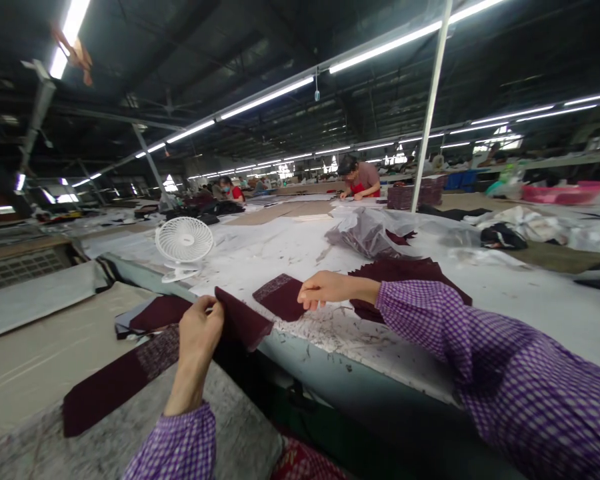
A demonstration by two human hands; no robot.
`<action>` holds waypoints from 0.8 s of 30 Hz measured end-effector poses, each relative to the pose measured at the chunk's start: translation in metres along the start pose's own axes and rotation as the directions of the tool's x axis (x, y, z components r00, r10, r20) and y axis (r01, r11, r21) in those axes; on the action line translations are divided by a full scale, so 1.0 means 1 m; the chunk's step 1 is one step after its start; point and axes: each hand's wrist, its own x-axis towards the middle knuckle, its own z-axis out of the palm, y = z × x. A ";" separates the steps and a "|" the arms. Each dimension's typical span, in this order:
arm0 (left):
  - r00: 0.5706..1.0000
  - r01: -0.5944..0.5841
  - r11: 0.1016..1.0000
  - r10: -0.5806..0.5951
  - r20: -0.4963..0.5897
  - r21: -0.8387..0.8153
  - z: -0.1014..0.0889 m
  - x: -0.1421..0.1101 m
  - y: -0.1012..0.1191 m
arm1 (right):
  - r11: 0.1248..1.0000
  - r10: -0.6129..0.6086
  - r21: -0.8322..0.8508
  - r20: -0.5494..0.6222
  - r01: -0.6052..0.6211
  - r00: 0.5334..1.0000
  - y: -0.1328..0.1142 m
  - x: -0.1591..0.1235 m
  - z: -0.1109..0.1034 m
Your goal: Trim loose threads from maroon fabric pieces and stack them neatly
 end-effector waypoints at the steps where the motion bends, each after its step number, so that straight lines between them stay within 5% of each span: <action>1: 1.000 -0.024 0.992 0.024 -0.001 0.122 0.002 0.001 0.006 | 0.995 0.028 0.096 0.032 -0.031 0.999 -0.003 -0.008 0.000; 6: 0.970 -0.178 0.935 0.219 -0.103 0.308 0.010 -0.011 0.042 | 0.892 0.041 0.442 0.135 -0.097 0.990 -0.014 -0.035 0.005; 9: 0.904 -0.419 0.866 0.425 0.041 0.273 0.024 -0.043 0.055 | 0.741 0.066 0.637 0.246 -0.213 0.967 -0.015 -0.037 0.009; 12: 0.728 -0.665 0.735 0.598 0.337 0.133 0.038 -0.081 0.059 | 0.651 0.137 0.729 0.161 -0.212 0.977 -0.011 -0.033 0.012; 14: 0.585 -0.739 0.674 0.642 0.495 0.000 0.043 -0.097 0.059 | 0.689 0.199 0.710 0.009 -0.147 0.980 -0.006 -0.032 0.013; 15: 0.550 -0.733 0.678 0.639 0.537 -0.056 0.044 -0.101 0.058 | 0.714 0.214 0.689 -0.046 -0.124 0.976 -0.004 -0.033 0.014; 17: 0.599 -0.652 0.749 0.602 0.529 -0.114 0.045 -0.099 0.056 | 0.755 0.194 0.648 -0.074 -0.100 0.978 -0.001 -0.038 0.013; 21: 0.880 -0.371 0.926 0.374 0.293 -0.065 0.052 -0.069 0.049 | 0.813 0.116 0.577 -0.042 -0.071 0.992 -0.003 -0.054 0.009; 23: 0.902 -0.183 0.975 0.218 0.373 -0.125 0.065 -0.055 0.046 | 0.835 0.113 0.546 -0.041 -0.073 0.993 -0.004 -0.059 0.008; 24: 0.873 -0.072 0.982 0.147 0.466 -0.175 0.073 -0.049 0.045 | 0.846 0.118 0.528 -0.042 -0.079 0.992 -0.003 -0.059 0.008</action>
